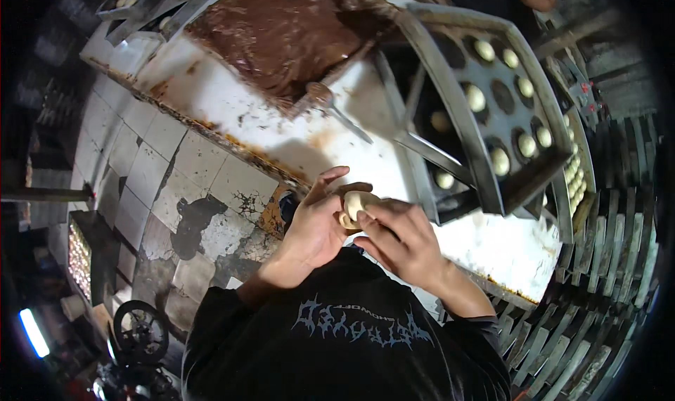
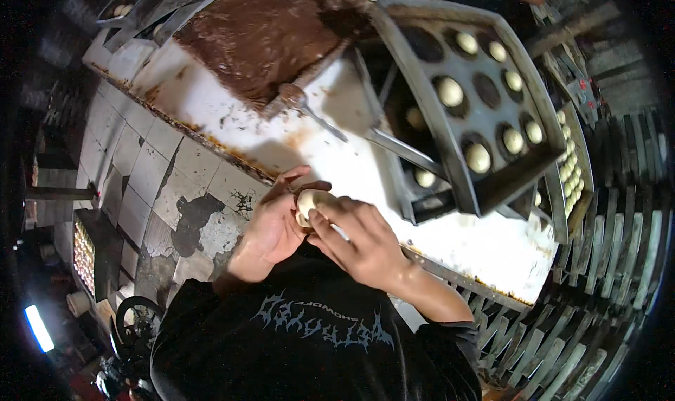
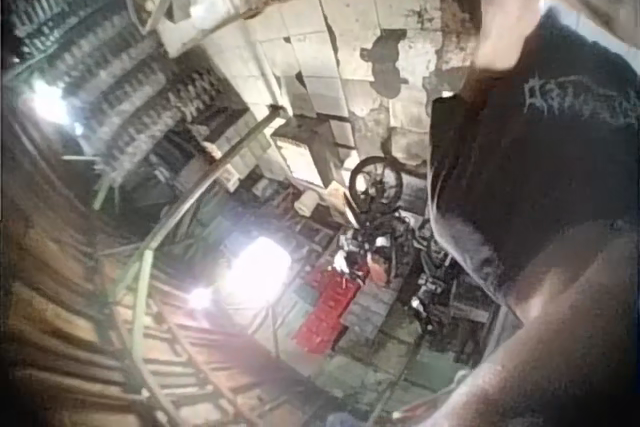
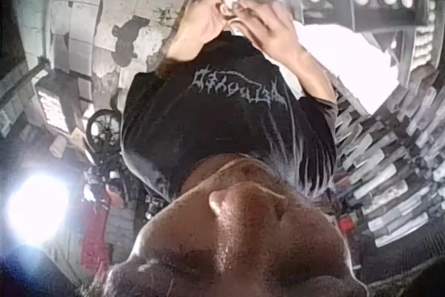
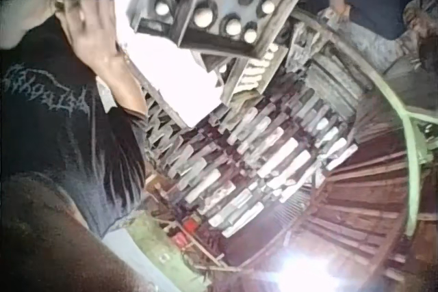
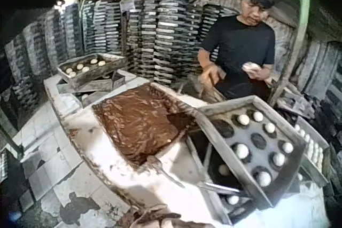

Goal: The person fills small dough balls with chocolate paste using a knife and places them into metal baking trays.

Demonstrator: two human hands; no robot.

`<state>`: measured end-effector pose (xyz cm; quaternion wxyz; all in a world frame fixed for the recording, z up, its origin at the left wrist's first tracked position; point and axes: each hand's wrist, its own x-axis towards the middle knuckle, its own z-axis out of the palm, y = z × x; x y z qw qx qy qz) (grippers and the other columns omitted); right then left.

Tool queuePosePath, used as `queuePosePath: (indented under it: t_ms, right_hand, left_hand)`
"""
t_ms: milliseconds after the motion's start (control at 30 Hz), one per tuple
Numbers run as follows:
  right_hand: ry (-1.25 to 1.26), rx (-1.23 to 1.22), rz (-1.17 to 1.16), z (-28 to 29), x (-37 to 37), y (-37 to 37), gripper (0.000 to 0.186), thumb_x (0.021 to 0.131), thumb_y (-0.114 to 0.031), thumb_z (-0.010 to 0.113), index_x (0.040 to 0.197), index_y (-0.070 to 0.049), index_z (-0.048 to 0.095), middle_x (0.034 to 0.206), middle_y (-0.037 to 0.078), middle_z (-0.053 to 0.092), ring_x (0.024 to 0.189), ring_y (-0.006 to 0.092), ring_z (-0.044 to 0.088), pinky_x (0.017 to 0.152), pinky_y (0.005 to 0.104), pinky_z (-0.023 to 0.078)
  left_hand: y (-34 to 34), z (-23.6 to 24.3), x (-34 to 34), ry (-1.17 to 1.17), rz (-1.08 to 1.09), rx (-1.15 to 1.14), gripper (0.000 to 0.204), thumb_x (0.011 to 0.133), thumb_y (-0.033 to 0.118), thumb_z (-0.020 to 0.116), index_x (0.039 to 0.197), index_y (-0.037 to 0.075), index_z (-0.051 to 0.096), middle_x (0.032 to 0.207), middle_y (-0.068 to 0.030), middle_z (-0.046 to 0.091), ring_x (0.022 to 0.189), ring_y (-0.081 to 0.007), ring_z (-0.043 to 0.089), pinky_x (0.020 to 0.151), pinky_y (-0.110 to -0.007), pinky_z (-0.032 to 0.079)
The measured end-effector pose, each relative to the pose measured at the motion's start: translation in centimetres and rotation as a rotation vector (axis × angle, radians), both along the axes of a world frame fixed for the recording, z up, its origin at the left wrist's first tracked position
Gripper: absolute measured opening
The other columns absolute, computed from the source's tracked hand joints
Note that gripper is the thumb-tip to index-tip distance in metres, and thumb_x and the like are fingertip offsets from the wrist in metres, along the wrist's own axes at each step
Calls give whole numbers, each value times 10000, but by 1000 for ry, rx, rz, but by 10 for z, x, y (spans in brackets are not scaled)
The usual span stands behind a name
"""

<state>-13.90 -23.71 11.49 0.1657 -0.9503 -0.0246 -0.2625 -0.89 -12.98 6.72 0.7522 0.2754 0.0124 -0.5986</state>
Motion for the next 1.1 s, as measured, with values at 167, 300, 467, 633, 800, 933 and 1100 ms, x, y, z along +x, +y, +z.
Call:
queuePosePath:
  t_ms: [167,300,467,633,800,933,1100]
  right_hand:
    - [36,14,-97,17,-131,-38,250,709,-85,702,921,-14,589,889,128,592,695,233,582,570,333,475]
    - [109,659,-222,37,-220,-64,225,799,7,642,1006,6,553,899,180,617,778,274,646,617,314,516]
    - [-325,509,-524,0,-277,-55,420,753,107,520,1154,-11,553,1244,222,457,1081,390,506,896,401,441]
    - [-28,48,-1061,-95,-322,-37,512,659,55,547,1134,-123,609,1352,174,341,1272,469,219,1034,568,222]
    - [-195,228,-1235,-142,-376,-96,242,734,43,531,967,-5,577,1099,197,522,1116,409,428,957,488,328]
    - [-584,737,-1333,-144,-329,-163,172,882,-96,490,909,34,598,841,214,591,828,380,546,805,429,425]
    - [-132,132,-776,-136,-292,-115,213,677,37,604,881,-20,586,926,167,560,901,364,527,807,442,426]
  left_hand:
    - [-42,33,-124,-288,-160,-176,376,920,4,411,1292,21,361,1260,-139,464,1159,-225,463,975,-335,388]
    - [-74,48,-182,-639,-480,-186,374,889,72,591,1196,25,382,1079,-42,479,990,-96,469,872,-247,399]
    - [-134,37,-255,-714,-356,-251,418,840,57,661,1107,52,339,1005,-36,435,919,-84,477,789,-222,446]
    - [-197,-15,-335,-471,-318,-154,384,858,-7,595,1063,48,274,971,-114,479,842,-160,598,738,-266,515]
    - [-249,-71,-352,-1722,-473,-231,563,772,66,687,1204,-2,333,1145,-232,488,1059,-366,520,896,-465,433]
    - [-199,-82,-322,-2044,-256,-248,716,769,135,694,1336,-13,283,1259,-264,437,1175,-424,425,984,-421,369]
    - [-104,-57,-236,-1539,-746,-57,613,819,196,674,1317,8,371,1287,-198,463,1210,-311,452,997,-362,369]
